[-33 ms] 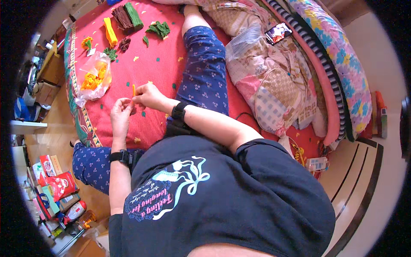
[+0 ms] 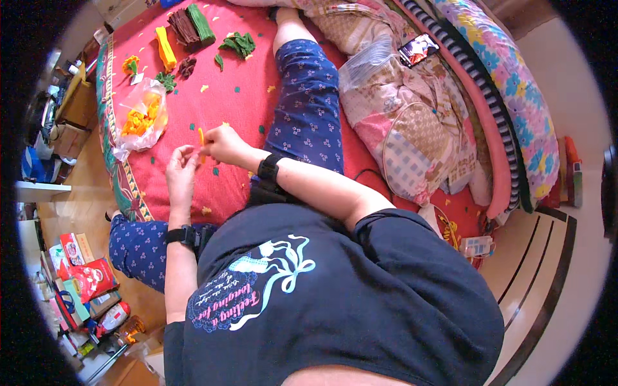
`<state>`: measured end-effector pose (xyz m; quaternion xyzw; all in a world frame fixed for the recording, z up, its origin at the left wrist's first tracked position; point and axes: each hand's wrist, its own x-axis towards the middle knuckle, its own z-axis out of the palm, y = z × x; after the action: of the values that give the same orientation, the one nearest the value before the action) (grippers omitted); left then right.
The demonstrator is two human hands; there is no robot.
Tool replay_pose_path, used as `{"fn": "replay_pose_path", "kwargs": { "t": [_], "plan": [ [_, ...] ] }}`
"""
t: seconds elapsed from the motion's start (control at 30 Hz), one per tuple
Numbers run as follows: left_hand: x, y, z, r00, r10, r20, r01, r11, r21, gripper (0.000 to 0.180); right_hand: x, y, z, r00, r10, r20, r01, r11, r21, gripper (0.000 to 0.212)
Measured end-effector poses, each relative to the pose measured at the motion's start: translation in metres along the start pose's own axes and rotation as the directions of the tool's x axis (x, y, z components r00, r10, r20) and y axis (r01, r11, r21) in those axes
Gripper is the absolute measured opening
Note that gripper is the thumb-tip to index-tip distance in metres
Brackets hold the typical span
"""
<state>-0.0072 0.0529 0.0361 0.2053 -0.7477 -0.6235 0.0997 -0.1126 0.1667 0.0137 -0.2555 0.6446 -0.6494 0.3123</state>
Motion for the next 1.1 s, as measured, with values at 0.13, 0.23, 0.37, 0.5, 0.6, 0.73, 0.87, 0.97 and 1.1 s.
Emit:
{"fn": "replay_pose_path", "kwargs": {
  "t": [0.13,0.23,0.37,0.5,0.6,0.73,0.87,0.97,1.1],
  "plan": [
    [-0.008,0.036,0.012,0.827,0.562,0.022,-0.475,0.677,0.563,0.016,-0.006,0.001,-0.001,0.933,-0.279,0.228,0.357,0.635,-0.685,0.013],
    [-0.007,0.033,0.011,0.797,0.593,0.117,-0.539,0.609,0.581,0.016,-0.006,0.001,0.002,0.926,-0.234,0.296,0.377,0.600,-0.706,0.014],
    [-0.005,0.023,0.004,0.857,0.514,0.036,-0.443,0.700,0.560,0.013,-0.001,0.005,0.004,0.943,-0.260,0.210,0.334,0.745,-0.577,0.015],
    [-0.008,0.030,0.007,0.876,0.483,0.018,-0.409,0.722,0.557,0.009,-0.006,-0.001,0.003,0.946,-0.287,0.148,0.319,0.758,-0.570,0.014],
    [-0.009,0.026,0.003,0.897,0.443,0.011,-0.379,0.755,0.535,0.006,-0.007,-0.006,0.001,0.964,-0.252,0.085,0.263,0.853,-0.450,0.013],
    [-0.006,0.017,0.003,0.910,0.414,0.014,-0.347,0.743,0.572,0.006,-0.006,-0.004,0.001,0.960,-0.272,0.066,0.271,0.842,-0.467,0.011],
    [-0.003,0.013,0.002,0.894,0.448,0.011,-0.358,0.699,0.619,0.006,-0.005,-0.007,0.003,0.972,-0.233,0.043,0.228,0.869,-0.440,0.011],
    [-0.004,0.020,0.010,0.913,0.409,0.000,-0.334,0.746,0.576,0.008,-0.003,-0.003,0.003,0.981,-0.169,-0.092,0.130,0.935,-0.330,0.012],
    [-0.003,0.012,0.013,0.976,0.211,-0.045,-0.190,0.939,0.286,0.012,-0.005,-0.009,0.004,0.973,-0.174,-0.152,0.126,0.952,-0.278,0.013]
  ]
}}
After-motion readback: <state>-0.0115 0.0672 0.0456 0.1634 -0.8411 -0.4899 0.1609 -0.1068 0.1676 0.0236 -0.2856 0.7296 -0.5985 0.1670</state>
